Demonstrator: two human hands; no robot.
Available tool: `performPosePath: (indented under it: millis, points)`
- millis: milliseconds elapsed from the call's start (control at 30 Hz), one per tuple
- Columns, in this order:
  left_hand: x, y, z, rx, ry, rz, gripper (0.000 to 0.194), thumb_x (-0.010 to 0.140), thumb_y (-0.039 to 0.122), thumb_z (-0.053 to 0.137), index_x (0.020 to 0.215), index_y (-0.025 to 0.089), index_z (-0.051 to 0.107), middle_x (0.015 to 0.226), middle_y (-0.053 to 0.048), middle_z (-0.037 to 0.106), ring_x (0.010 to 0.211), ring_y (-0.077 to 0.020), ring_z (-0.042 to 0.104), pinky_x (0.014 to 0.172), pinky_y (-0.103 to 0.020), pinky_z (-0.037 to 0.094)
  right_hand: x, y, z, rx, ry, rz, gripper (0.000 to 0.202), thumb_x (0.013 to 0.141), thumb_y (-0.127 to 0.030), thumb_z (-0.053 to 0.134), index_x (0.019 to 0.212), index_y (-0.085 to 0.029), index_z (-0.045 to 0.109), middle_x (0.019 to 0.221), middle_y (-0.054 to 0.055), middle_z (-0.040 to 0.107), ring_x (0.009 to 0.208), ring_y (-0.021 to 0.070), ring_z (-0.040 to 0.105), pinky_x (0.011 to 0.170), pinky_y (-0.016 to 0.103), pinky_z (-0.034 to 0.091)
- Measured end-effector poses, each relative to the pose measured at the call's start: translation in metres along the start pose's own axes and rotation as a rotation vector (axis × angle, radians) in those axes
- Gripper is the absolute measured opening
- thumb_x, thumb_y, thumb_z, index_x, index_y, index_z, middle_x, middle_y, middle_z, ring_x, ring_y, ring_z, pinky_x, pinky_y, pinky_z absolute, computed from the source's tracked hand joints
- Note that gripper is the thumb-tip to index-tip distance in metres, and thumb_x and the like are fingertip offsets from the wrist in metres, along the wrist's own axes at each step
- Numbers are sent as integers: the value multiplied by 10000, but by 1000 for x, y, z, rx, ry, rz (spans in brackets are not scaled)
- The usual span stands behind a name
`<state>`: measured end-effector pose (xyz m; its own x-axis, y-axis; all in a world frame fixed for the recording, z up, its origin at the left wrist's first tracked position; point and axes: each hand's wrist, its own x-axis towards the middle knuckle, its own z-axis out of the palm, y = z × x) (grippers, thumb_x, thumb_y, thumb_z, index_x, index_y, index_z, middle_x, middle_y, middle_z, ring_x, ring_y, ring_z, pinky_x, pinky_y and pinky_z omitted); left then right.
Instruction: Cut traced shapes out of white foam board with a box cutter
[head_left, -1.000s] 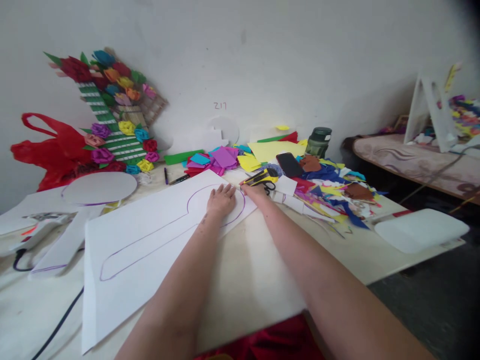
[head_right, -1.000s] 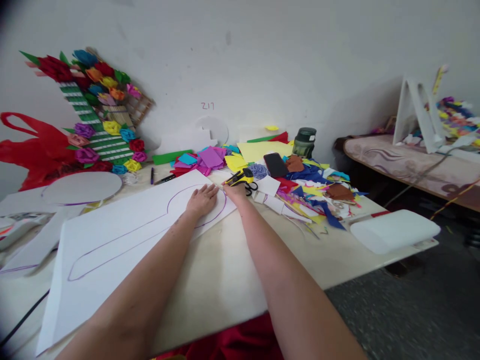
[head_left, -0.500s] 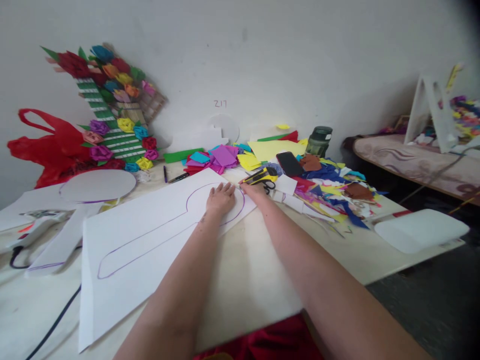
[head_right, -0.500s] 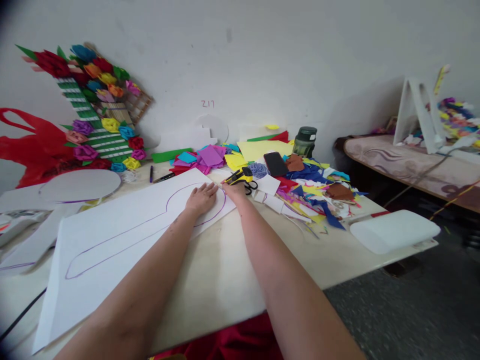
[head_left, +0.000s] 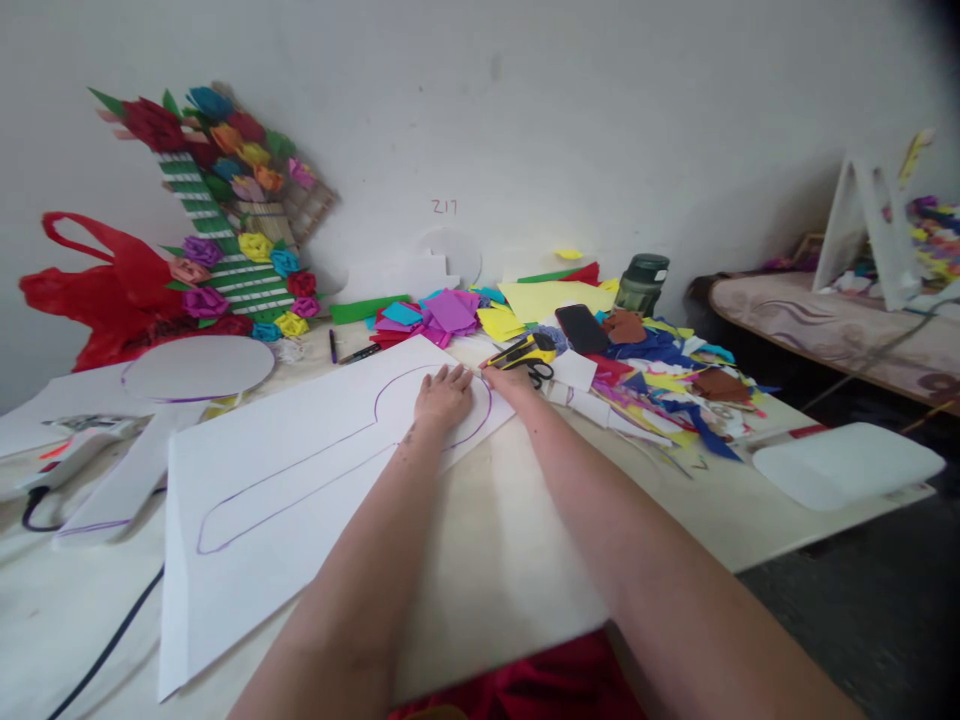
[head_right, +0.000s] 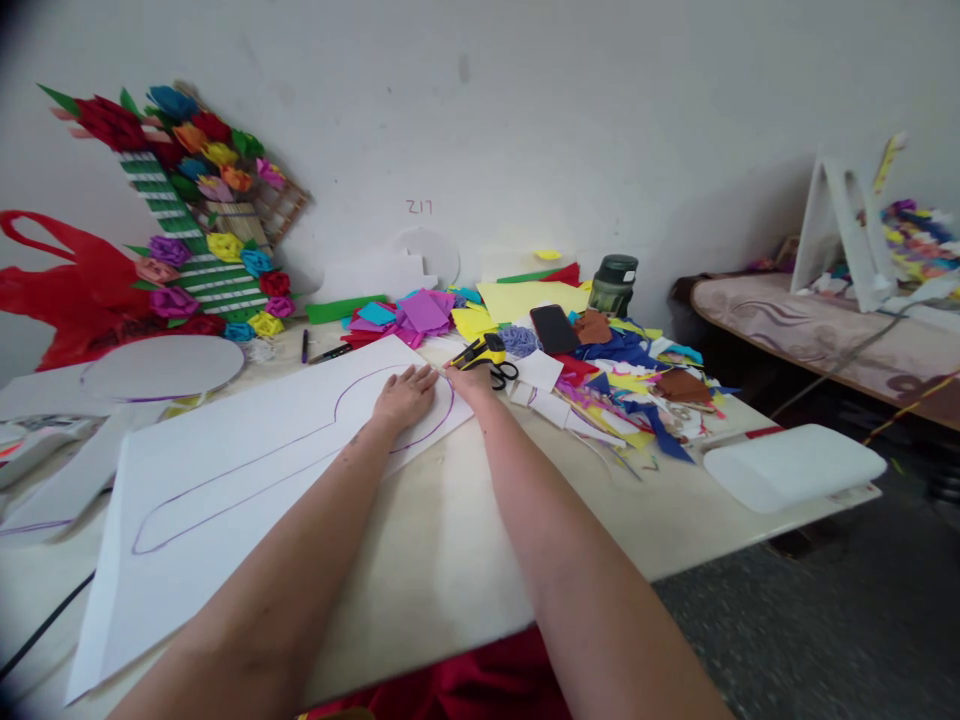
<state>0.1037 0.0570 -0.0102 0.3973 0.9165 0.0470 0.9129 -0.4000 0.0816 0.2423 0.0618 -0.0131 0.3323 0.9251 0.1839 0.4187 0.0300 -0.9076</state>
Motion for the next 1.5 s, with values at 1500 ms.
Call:
performPosePath:
  millis: [1500]
  points:
    - [-2,2,-2,-5,-6,3,499,914,338,209,1394,280,331,1503,26,240,1373,-213,182,1096,-476,167,6,6,2,90,7,-18,113,677,-252,563,711,-152,601,693,41,640,729,155,613,680,229,471]
